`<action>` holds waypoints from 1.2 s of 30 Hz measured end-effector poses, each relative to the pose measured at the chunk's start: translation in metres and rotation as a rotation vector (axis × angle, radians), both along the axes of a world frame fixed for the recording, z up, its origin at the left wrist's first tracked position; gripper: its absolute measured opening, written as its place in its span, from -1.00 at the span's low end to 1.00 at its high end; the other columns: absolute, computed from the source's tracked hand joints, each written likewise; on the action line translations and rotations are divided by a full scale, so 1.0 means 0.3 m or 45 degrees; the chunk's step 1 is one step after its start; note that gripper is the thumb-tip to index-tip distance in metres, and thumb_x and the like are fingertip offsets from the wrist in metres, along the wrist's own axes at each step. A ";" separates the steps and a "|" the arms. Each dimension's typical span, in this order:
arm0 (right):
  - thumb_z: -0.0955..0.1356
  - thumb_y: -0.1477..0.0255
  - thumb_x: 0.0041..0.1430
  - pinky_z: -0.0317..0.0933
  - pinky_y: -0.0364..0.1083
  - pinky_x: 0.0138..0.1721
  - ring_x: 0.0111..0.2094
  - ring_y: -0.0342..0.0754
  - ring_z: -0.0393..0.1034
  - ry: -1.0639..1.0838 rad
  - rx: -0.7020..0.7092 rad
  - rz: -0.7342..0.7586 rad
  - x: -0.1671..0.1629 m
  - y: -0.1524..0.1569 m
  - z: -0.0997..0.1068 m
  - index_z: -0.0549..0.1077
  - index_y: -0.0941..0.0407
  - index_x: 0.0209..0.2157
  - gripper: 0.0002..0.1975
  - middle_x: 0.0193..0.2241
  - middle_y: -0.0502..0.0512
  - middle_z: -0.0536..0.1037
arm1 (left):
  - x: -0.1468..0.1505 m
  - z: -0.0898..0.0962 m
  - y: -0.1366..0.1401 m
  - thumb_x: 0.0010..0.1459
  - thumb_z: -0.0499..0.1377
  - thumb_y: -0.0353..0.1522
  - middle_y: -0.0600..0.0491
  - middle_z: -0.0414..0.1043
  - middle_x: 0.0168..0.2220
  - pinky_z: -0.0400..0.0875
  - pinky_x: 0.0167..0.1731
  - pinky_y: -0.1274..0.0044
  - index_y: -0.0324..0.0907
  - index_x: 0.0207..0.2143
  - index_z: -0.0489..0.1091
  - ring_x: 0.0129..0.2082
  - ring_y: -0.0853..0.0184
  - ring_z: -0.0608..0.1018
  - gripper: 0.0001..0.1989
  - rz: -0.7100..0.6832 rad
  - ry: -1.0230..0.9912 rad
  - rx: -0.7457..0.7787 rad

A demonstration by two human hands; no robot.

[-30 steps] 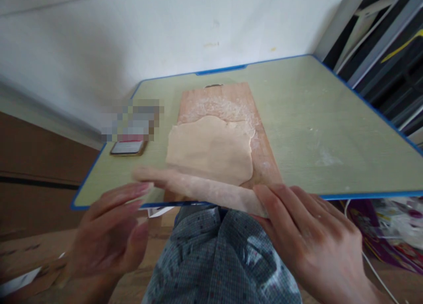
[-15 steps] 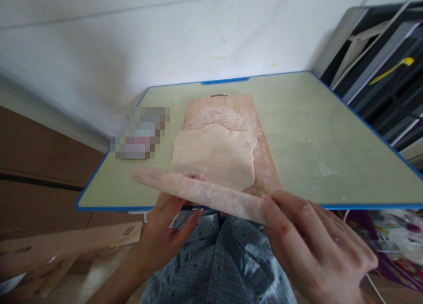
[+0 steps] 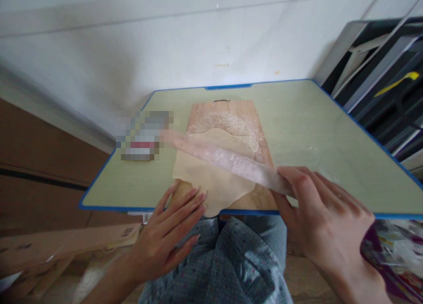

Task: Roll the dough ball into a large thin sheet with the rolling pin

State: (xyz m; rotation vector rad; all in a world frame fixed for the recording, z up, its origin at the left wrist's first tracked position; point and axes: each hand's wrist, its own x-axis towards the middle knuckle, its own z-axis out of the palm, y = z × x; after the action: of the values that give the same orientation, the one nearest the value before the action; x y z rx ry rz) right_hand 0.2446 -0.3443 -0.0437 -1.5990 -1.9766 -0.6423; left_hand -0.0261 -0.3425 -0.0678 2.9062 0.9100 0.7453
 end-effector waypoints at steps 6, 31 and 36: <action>0.29 0.15 0.01 -0.03 -0.14 -0.67 -0.71 -0.13 0.14 0.488 -0.340 0.014 0.041 0.175 0.024 0.31 0.07 -0.44 -0.74 -0.70 -0.08 0.27 | -0.064 0.074 0.054 0.13 0.10 -0.37 -0.06 0.30 0.11 0.20 0.12 0.35 -0.16 0.01 0.29 0.13 0.26 0.32 -0.65 0.516 -0.538 -0.610; 0.38 0.21 -0.20 0.02 -0.14 -0.53 -0.51 -0.15 0.16 1.211 -0.822 0.411 0.045 0.574 -0.018 0.35 0.16 -0.43 -0.67 -0.54 -0.05 0.31 | 0.042 0.167 0.379 -0.06 0.19 -0.24 0.15 0.29 -0.57 0.15 -0.57 0.59 -0.21 -0.56 0.30 -0.56 0.45 0.32 -0.78 0.864 -0.591 -1.153; 0.38 0.26 -0.21 0.01 -0.14 -0.54 -0.54 -0.16 0.15 1.261 -0.775 0.426 0.040 0.574 -0.027 0.33 0.15 -0.47 -0.72 -0.57 -0.06 0.31 | 0.069 0.160 0.415 0.07 0.02 -0.31 0.15 0.22 -0.58 0.09 -0.54 0.56 -0.19 -0.58 0.21 -0.53 0.41 0.29 -0.79 0.758 -0.262 -0.700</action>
State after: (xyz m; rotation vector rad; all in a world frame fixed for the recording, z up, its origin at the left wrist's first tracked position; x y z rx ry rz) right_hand 0.2565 -0.1721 -0.0518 -1.3888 -1.6048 0.8236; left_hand -0.0053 -0.2180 -0.0198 2.0530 1.6580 0.6483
